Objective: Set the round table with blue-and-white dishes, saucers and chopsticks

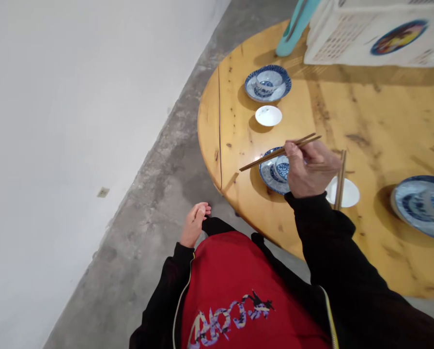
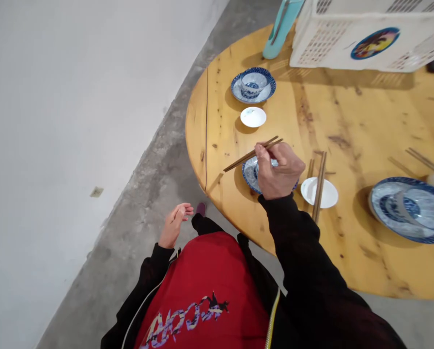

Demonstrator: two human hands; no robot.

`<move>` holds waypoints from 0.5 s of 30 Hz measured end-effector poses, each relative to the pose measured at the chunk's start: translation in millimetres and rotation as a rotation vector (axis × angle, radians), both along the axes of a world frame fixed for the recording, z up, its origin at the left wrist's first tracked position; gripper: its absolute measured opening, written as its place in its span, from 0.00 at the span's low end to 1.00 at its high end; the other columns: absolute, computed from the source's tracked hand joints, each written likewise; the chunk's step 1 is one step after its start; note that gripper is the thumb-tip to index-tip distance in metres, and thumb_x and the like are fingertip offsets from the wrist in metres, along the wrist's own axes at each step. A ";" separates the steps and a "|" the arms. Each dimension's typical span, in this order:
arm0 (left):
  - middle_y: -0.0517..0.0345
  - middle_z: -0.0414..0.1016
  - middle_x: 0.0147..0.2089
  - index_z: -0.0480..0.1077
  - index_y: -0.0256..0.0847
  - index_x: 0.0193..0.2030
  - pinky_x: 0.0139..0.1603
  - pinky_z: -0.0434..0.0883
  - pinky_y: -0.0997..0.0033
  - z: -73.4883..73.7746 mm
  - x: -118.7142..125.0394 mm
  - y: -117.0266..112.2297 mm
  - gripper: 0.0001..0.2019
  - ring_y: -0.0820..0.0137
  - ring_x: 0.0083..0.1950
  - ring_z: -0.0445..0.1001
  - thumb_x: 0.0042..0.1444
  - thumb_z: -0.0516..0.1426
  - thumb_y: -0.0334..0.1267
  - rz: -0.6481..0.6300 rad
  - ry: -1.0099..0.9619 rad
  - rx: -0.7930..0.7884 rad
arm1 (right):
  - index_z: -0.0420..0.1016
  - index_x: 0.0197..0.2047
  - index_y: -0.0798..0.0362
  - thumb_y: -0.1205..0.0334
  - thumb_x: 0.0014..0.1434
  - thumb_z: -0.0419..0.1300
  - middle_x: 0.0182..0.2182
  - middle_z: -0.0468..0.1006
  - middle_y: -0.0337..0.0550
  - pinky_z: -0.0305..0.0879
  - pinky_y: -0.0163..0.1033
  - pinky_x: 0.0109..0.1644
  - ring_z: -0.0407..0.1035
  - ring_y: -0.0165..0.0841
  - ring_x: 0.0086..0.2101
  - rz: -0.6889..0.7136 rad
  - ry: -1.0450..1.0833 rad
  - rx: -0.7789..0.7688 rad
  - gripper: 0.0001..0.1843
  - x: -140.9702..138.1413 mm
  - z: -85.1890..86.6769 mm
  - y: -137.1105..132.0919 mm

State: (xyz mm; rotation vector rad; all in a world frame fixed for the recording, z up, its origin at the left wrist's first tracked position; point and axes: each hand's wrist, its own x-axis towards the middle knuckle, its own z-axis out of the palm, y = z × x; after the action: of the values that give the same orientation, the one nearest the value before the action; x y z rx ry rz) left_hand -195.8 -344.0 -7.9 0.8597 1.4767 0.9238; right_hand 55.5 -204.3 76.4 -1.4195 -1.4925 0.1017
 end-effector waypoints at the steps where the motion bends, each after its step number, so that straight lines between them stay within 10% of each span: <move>1: 0.44 0.79 0.51 0.73 0.37 0.52 0.50 0.71 0.64 0.6 -5.6 10.2 0.22 0.63 0.50 0.78 0.66 0.51 0.54 -0.014 0.013 -0.014 | 0.81 0.36 0.49 0.54 0.66 0.59 0.29 0.80 0.45 0.69 0.46 0.37 0.74 0.39 0.31 -0.017 -0.003 0.003 0.12 -2.4 -2.7 7.6; 15: 0.45 0.80 0.47 0.73 0.36 0.50 0.48 0.72 0.63 19.7 -17.0 159.5 0.25 0.62 0.47 0.78 0.64 0.52 0.57 -0.344 0.081 -0.033 | 0.74 0.30 0.50 0.66 0.66 0.60 0.31 0.81 0.45 0.73 0.41 0.42 0.77 0.36 0.34 0.038 -0.085 0.012 0.10 -31.3 3.1 67.3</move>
State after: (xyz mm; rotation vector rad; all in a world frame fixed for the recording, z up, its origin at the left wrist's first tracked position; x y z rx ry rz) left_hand -212.8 -184.5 11.8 1.0957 1.3533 0.6133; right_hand 24.2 -137.0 79.4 -1.4010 -1.5879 0.0564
